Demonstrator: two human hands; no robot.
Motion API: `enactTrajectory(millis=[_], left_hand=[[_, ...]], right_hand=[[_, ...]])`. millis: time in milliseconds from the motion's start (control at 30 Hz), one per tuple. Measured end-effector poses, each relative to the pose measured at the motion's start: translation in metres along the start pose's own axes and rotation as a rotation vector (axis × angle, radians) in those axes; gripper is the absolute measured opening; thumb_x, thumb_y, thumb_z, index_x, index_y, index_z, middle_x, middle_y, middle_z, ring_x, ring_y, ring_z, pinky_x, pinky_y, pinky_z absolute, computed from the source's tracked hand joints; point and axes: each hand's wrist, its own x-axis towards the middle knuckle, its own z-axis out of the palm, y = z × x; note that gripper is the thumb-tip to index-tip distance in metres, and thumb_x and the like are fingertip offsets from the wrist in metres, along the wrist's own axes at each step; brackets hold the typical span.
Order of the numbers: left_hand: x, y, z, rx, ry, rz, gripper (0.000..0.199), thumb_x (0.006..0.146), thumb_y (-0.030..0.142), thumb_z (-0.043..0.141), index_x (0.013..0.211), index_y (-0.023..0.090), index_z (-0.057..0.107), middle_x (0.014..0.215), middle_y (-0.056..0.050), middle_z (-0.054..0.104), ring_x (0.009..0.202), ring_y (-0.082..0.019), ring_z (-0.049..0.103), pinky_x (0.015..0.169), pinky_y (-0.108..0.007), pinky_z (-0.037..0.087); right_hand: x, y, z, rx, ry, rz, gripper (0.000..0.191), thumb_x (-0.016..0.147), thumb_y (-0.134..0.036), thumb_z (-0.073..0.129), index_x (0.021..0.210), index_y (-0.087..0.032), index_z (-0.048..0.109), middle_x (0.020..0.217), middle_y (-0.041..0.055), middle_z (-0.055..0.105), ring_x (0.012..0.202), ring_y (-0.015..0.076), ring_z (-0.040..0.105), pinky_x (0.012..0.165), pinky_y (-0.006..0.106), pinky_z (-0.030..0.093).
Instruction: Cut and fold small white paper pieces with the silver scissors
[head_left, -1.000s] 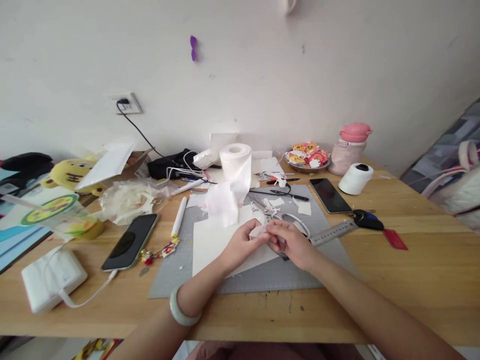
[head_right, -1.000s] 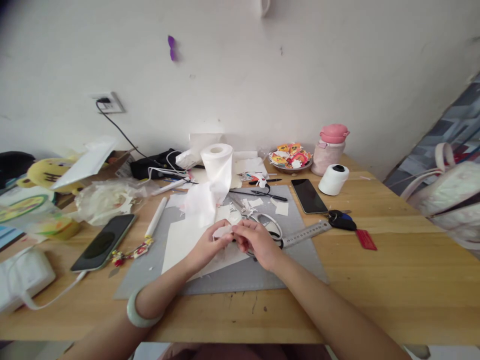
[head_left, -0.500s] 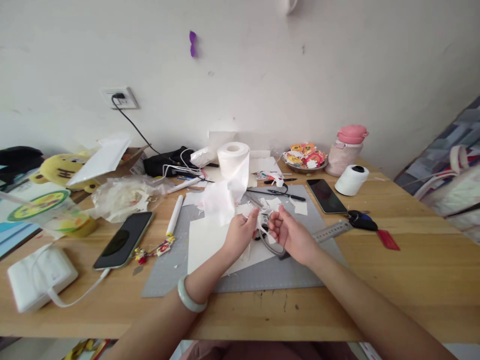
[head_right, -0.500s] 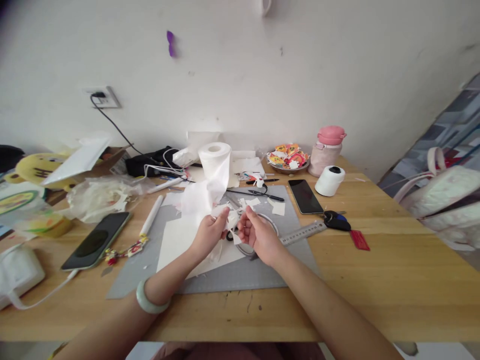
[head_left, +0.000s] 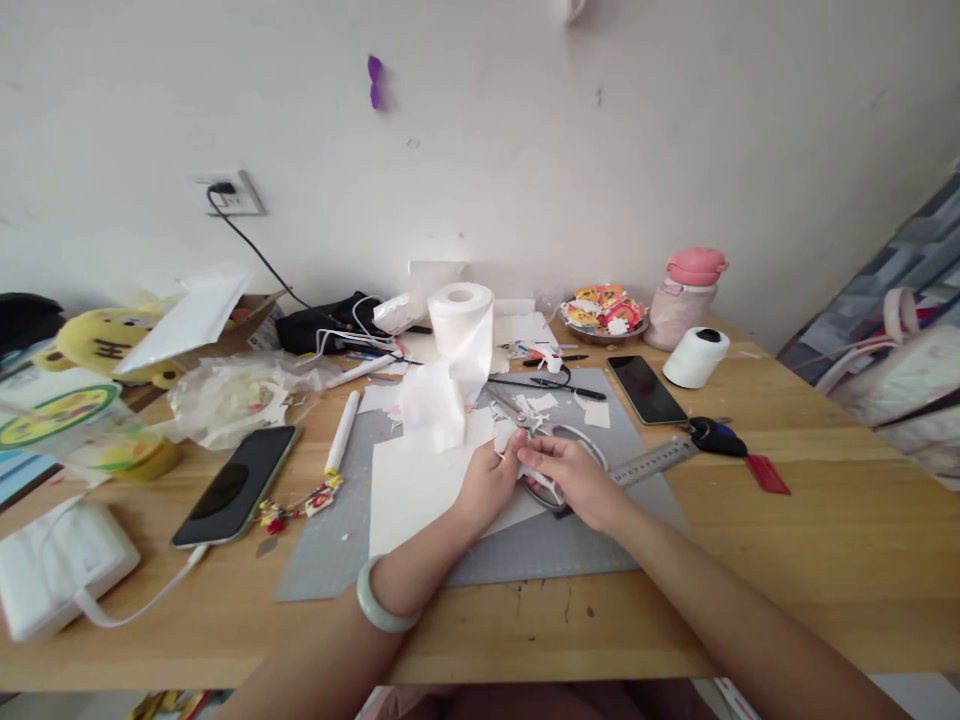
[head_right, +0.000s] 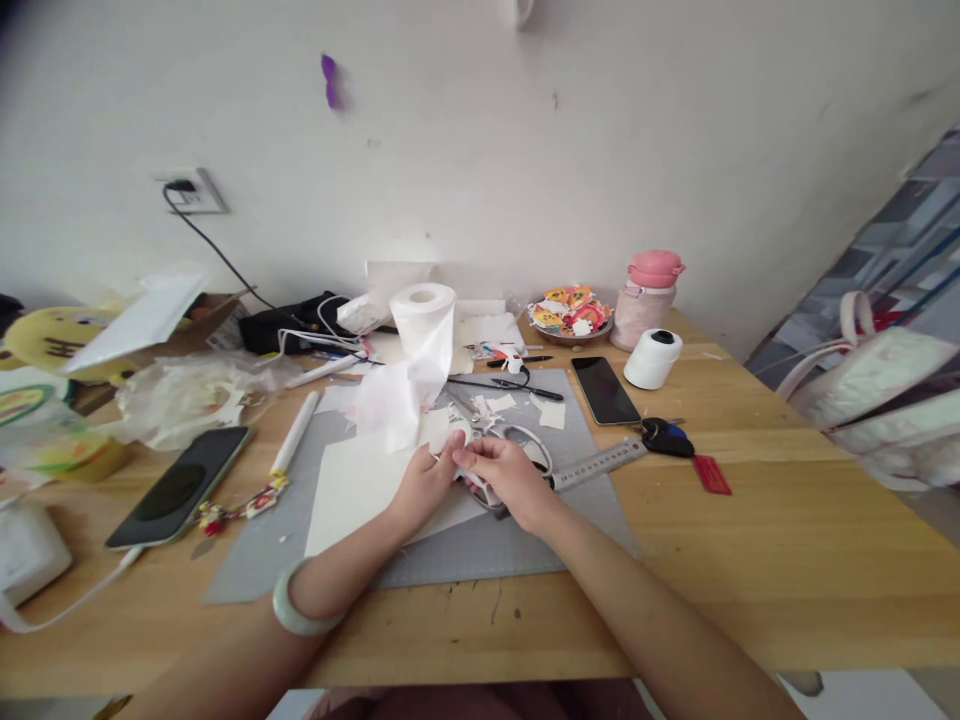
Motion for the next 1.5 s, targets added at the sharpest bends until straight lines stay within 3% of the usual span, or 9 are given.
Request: enactTrajectory(millis=[200, 433, 700, 900, 1067, 1267, 1500], left_hand=[[-0.004, 0.004, -0.004, -0.056, -0.102, -0.012, 0.044, 0.081, 0.052, 0.041, 0.053, 0.02, 0.05, 0.048, 0.0, 0.05, 0.05, -0.014, 0.045, 0.055, -0.028, 0.036], [-0.003, 0.001, -0.006, -0.111, -0.074, -0.032, 0.047, 0.076, 0.056, 0.047, 0.049, 0.019, 0.042, 0.046, 0.004, 0.04, 0.049, -0.011, 0.037, 0.054, -0.026, 0.032], [-0.003, 0.01, -0.004, -0.605, -0.1, -0.157, 0.035, 0.073, 0.051, 0.055, 0.068, 0.016, 0.055, 0.058, 0.0, 0.056, 0.056, -0.014, 0.051, 0.059, -0.027, 0.04], [-0.005, 0.007, -0.006, -0.369, -0.071, -0.08, 0.037, 0.076, 0.05, 0.051, 0.068, 0.015, 0.056, 0.062, 0.0, 0.057, 0.06, -0.014, 0.051, 0.061, -0.027, 0.04], [-0.004, 0.005, -0.01, -0.197, -0.003, 0.013, 0.035, 0.08, 0.049, 0.046, 0.065, 0.017, 0.049, 0.057, 0.003, 0.048, 0.058, -0.012, 0.044, 0.06, -0.025, 0.037], [-0.002, 0.004, -0.009, -0.184, 0.04, -0.023, 0.036, 0.081, 0.051, 0.042, 0.065, 0.019, 0.046, 0.055, 0.004, 0.043, 0.054, -0.011, 0.042, 0.057, -0.025, 0.036], [-0.002, 0.009, -0.008, -0.189, 0.142, -0.041, 0.032, 0.078, 0.05, 0.047, 0.071, 0.019, 0.047, 0.057, 0.005, 0.042, 0.052, -0.01, 0.04, 0.055, -0.024, 0.035]], right_hand=[[-0.003, -0.003, 0.002, -0.024, -0.033, 0.039, 0.037, 0.064, -0.051, 0.066, 0.064, -0.016, 0.057, 0.051, -0.0032, 0.05, 0.045, 0.0062, 0.037, 0.045, 0.023, 0.022], [-0.004, -0.004, 0.0, 0.035, -0.085, 0.06, 0.037, 0.068, -0.05, 0.064, 0.058, -0.016, 0.053, 0.049, -0.0029, 0.046, 0.042, 0.0057, 0.032, 0.042, 0.023, 0.017], [-0.001, -0.009, -0.002, 0.296, -0.102, 0.048, 0.032, 0.064, -0.043, 0.071, 0.063, -0.016, 0.055, 0.063, -0.0013, 0.052, 0.056, 0.0084, 0.046, 0.051, 0.022, 0.034], [0.002, -0.003, -0.001, 0.305, -0.068, 0.035, 0.029, 0.066, -0.041, 0.07, 0.063, -0.016, 0.054, 0.06, -0.0021, 0.052, 0.053, 0.0078, 0.046, 0.05, 0.021, 0.034], [0.003, -0.003, -0.002, 0.293, -0.08, 0.016, 0.033, 0.068, -0.047, 0.065, 0.065, -0.017, 0.052, 0.06, -0.0029, 0.048, 0.053, 0.008, 0.044, 0.05, 0.022, 0.034], [-0.002, -0.004, 0.001, 0.13, -0.136, -0.013, 0.035, 0.072, -0.044, 0.061, 0.055, -0.018, 0.044, 0.053, -0.0045, 0.043, 0.048, 0.0081, 0.042, 0.05, 0.023, 0.035], [-0.005, -0.002, 0.007, -0.094, -0.118, -0.05, 0.025, 0.069, -0.039, 0.065, 0.072, -0.019, 0.051, 0.058, -0.0056, 0.052, 0.049, 0.0079, 0.047, 0.05, 0.023, 0.037]])
